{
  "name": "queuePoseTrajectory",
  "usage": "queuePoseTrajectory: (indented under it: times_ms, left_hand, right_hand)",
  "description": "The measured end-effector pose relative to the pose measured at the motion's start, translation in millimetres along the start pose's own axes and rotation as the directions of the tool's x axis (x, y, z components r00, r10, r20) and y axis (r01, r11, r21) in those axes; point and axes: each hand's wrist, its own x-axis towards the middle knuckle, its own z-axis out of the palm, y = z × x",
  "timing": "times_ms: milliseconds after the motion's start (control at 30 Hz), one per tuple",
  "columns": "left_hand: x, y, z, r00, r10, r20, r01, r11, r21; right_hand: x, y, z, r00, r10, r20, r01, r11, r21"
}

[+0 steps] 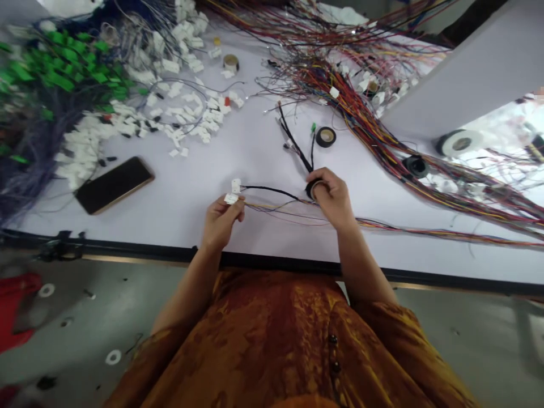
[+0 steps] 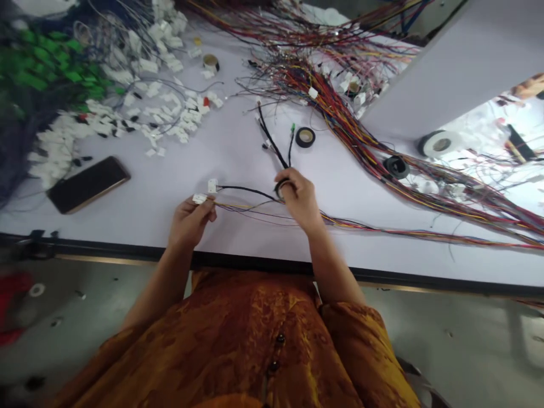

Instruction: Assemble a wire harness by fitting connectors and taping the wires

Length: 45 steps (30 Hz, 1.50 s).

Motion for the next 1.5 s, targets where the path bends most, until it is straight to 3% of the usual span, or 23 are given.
queuePoseTrajectory:
  times_ms: [133, 333, 433, 500, 567, 633, 733, 833, 1033, 1233, 1333, 1400, 1500]
  left_hand:
    - [-6.4, 13.8, 2.6, 0.989, 0.031, 0.143, -0.049, 0.991, 0.124]
    - [-15.2, 24.8, 6.3, 0.973, 0.194, 0.123, -0.220, 0.940, 0.259]
    - [-14.4, 22.3, 3.1, 0.939, 0.294, 0.178, -0.341, 0.861, 0.378]
    - [-11.6, 19.1, 0.6, 0.945, 0.287, 0.156, -0.326, 0.867, 0.378]
    - [-7.3, 14.7, -1.4, 0.972, 0.214, 0.099, -0.232, 0.941, 0.247]
    - [-2.2, 9.7, -2.7, 0.992, 0.101, 0.074, -0.104, 0.994, 0.025]
    - [4.2, 3.8, -3.0, 0.995, -0.058, 0.080, 0.074, 0.972, -0.223]
    - [7.9, 2.2, -1.8, 0.988, -0.131, 0.079, 0.148, 0.945, -0.292]
    - [13.5, 1.7, -4.0, 0.992, -0.087, 0.091, 0.103, 0.975, -0.198]
    - [17.5, 7.0, -14.6, 0.994, 0.091, 0.064, -0.096, 0.992, 0.084]
    - [18.3, 14.7, -15.7, 0.991, 0.090, 0.102, -0.105, 0.983, 0.149]
    - [19.6, 18.0, -14.7, 0.994, 0.059, 0.091, -0.072, 0.987, 0.147]
    - [23.2, 18.5, -12.8, 0.999, -0.013, 0.035, 0.009, 0.996, 0.089]
  right_hand:
    - [-1.7, -29.9, 46.1, 0.970, 0.031, 0.241, -0.088, 0.970, 0.229]
    - [-6.2, -37.2, 68.8, 0.942, 0.032, 0.333, -0.113, 0.967, 0.227]
    - [-5.1, -39.4, 66.8, 0.856, -0.002, 0.518, -0.144, 0.960, 0.242]
    - [-2.8, -39.0, 65.4, 0.779, 0.018, 0.627, -0.229, 0.939, 0.257]
    - [0.3, -36.8, 65.9, 0.765, 0.073, 0.639, -0.352, 0.879, 0.321]
    - [3.8, -33.8, 68.6, 0.791, 0.111, 0.601, -0.451, 0.770, 0.452]
    - [8.8, -30.0, 74.5, 0.824, 0.131, 0.551, -0.500, 0.624, 0.600]
    - [13.1, -26.4, 79.4, 0.828, 0.147, 0.541, -0.517, 0.574, 0.635]
    - [19.3, -15.0, 85.0, 0.800, 0.174, 0.574, -0.560, 0.558, 0.612]
    - [38.6, -19.5, 86.9, 0.711, 0.191, 0.677, -0.641, 0.573, 0.511]
    - [45.5, -27.1, 86.9, 0.673, 0.216, 0.707, -0.655, 0.618, 0.435]
    - [37.8, -31.8, 88.7, 0.701, 0.213, 0.680, -0.599, 0.694, 0.401]
    - [4.9, -36.7, 95.6, 0.870, 0.120, 0.479, -0.280, 0.919, 0.278]
